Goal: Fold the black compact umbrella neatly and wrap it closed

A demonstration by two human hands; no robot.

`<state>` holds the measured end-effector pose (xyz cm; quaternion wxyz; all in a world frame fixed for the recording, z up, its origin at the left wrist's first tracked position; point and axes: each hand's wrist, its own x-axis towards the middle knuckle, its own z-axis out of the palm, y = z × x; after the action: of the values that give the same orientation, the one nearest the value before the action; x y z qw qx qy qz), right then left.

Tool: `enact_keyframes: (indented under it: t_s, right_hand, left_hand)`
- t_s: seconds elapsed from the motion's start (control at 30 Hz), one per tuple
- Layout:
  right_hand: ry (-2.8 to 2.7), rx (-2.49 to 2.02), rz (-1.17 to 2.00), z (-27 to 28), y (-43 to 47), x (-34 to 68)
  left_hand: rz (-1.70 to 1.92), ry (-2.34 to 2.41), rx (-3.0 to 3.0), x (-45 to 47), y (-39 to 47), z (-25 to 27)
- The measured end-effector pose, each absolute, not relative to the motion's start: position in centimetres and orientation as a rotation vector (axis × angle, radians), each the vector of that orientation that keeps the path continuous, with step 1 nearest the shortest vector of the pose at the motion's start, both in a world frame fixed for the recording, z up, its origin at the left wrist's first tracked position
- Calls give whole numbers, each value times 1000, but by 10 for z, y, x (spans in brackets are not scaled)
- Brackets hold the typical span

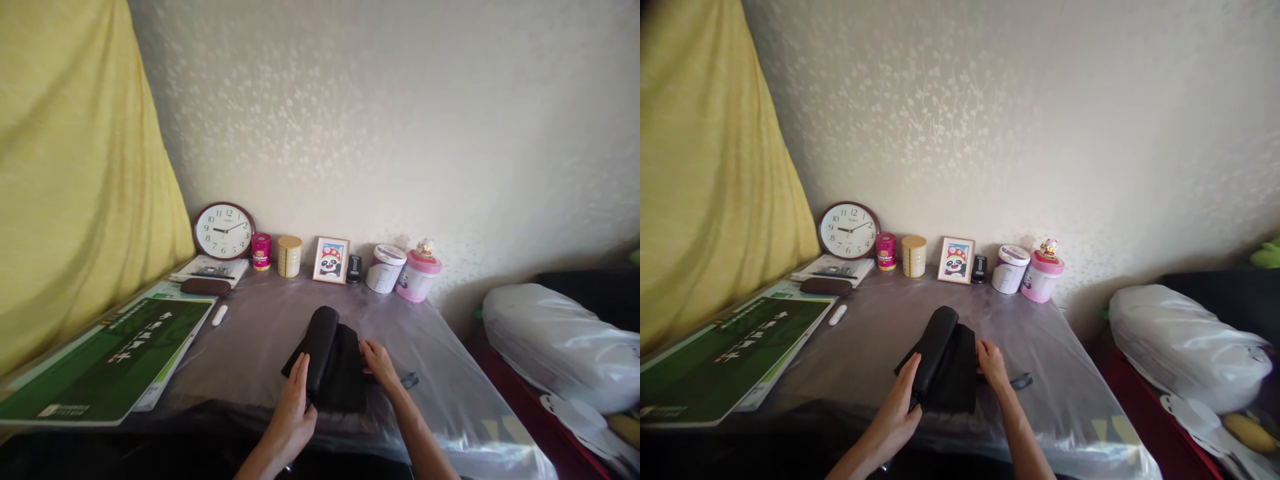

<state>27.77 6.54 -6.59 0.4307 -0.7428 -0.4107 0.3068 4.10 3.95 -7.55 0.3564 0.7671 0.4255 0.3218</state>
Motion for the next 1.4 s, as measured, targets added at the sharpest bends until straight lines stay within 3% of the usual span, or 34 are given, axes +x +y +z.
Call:
enact_keyframes:
  t_s: [0.17,0.37,0.6,0.9,1.17,1.4]
  right_hand:
    - [-1034,-1890,737,-62,64,266]
    - [-1208,-1833,459,-63,76,251]
    - [-1247,-1648,474,-51,91,226]
    - [-1323,-1785,408,-40,112,201]
    - [-1424,-1901,481,-46,123,194]
    - [-1507,-1731,681,-41,116,189]
  left_hand:
    - [805,1124,2016,43,37,-73]
    - [732,1176,2030,45,34,-71]
    - [677,1214,2092,49,33,-72]
    - [689,1253,2185,51,34,-87]
    - [539,1344,2261,50,35,-82]
    - [483,1411,2315,49,33,-81]
